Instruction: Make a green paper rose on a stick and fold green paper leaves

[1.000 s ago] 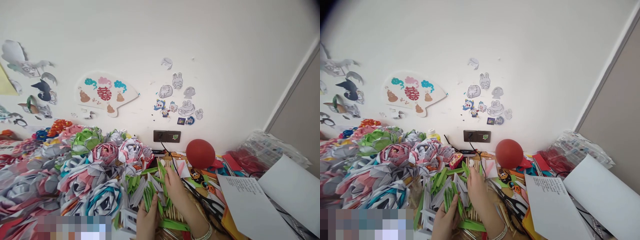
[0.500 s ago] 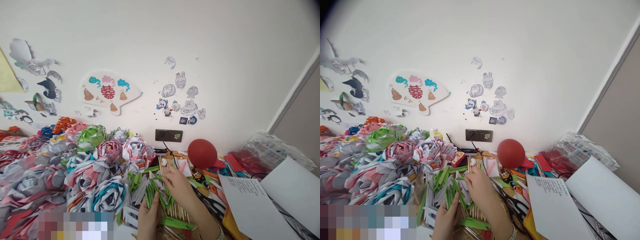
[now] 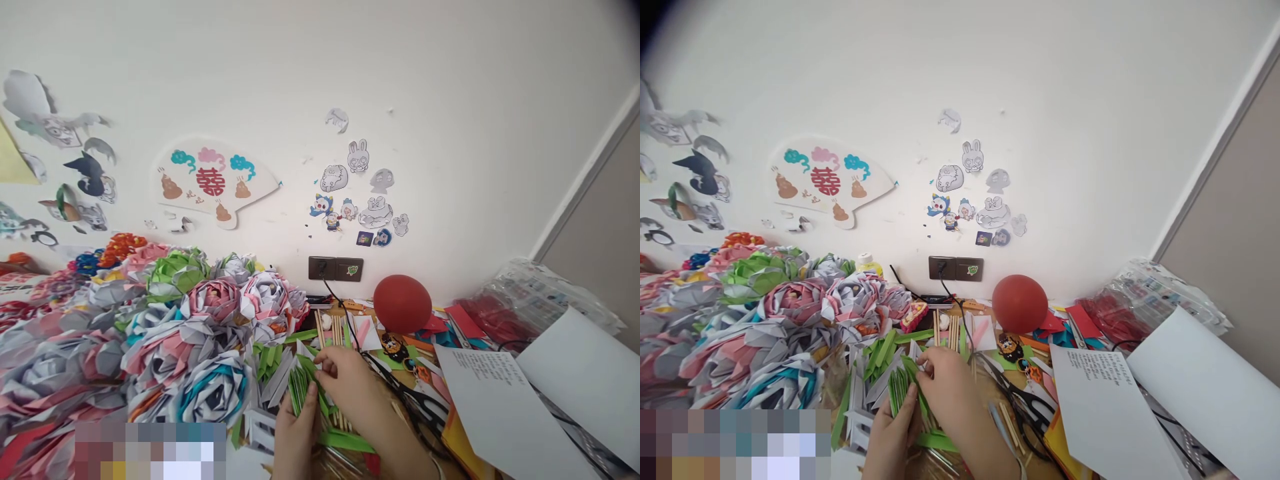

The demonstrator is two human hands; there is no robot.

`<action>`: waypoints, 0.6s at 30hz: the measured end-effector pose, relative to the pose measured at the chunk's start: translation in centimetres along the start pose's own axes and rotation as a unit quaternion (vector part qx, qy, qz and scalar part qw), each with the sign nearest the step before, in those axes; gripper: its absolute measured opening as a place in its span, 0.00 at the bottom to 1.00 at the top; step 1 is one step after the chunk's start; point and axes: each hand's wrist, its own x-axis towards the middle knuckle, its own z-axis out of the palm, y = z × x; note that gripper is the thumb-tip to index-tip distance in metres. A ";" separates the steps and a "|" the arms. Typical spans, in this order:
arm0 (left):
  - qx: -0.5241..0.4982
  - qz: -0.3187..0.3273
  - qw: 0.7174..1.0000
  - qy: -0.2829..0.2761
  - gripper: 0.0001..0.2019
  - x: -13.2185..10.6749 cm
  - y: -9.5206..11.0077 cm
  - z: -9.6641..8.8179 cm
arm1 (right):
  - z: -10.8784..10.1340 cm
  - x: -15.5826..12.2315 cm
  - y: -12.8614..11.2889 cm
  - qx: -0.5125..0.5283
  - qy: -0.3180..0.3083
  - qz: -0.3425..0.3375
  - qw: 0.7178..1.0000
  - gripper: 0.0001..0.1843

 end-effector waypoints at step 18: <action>-0.066 -0.063 0.995 -0.047 0.27 -0.1 -0.6 1.2 | -0.2 0.2 1.8 0.321 -0.151 0.043 0.934 0.08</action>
